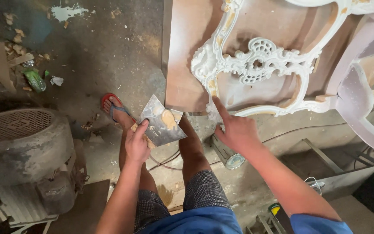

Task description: Applying wood putty to the carvings of a furniture frame to fill gaps and imperfections using a putty knife.

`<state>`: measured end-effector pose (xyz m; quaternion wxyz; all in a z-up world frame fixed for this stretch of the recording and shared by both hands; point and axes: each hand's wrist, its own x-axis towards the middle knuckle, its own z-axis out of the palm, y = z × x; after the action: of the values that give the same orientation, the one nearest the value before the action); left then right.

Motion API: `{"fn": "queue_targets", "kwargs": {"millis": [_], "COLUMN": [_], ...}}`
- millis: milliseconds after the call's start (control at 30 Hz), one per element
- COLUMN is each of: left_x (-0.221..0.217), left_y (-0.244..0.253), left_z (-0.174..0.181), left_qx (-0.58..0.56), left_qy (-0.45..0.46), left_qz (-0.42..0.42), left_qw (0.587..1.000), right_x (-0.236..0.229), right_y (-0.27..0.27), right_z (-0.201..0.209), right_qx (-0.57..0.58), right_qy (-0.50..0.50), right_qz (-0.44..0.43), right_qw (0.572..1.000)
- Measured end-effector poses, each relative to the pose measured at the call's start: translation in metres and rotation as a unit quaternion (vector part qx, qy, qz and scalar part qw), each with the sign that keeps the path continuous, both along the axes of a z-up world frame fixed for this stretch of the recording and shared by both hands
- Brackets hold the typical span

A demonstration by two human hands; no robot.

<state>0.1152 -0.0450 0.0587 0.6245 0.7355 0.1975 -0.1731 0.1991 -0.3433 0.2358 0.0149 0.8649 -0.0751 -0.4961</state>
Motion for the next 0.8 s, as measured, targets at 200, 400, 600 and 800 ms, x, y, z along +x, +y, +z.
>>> {"fn": "queue_targets", "kwargs": {"millis": [200, 400, 600, 800], "left_x": [0.001, -0.002, -0.016, 0.155], "left_y": [0.001, 0.004, 0.055, -0.023], "left_z": [0.000, -0.001, -0.052, 0.140], "left_qx": [0.001, 0.006, 0.146, -0.347], "left_qy": [-0.022, -0.049, -0.163, 0.154], "left_qz": [-0.017, -0.045, -0.221, 0.108], "left_qw": [1.000, 0.998, 0.950, 0.919], "right_x": [-0.016, -0.013, -0.078, -0.132], "right_y": [0.005, 0.010, -0.037, 0.016], "right_z": [-0.010, 0.015, 0.013, 0.051], "right_qx": [0.041, 0.206, 0.658, 0.709], "right_qy": [-0.014, -0.103, -0.152, -0.196], "right_qz": [-0.101, -0.354, -0.674, -0.676], "right_qw": [0.994, 0.906, 0.301, 0.050]}}
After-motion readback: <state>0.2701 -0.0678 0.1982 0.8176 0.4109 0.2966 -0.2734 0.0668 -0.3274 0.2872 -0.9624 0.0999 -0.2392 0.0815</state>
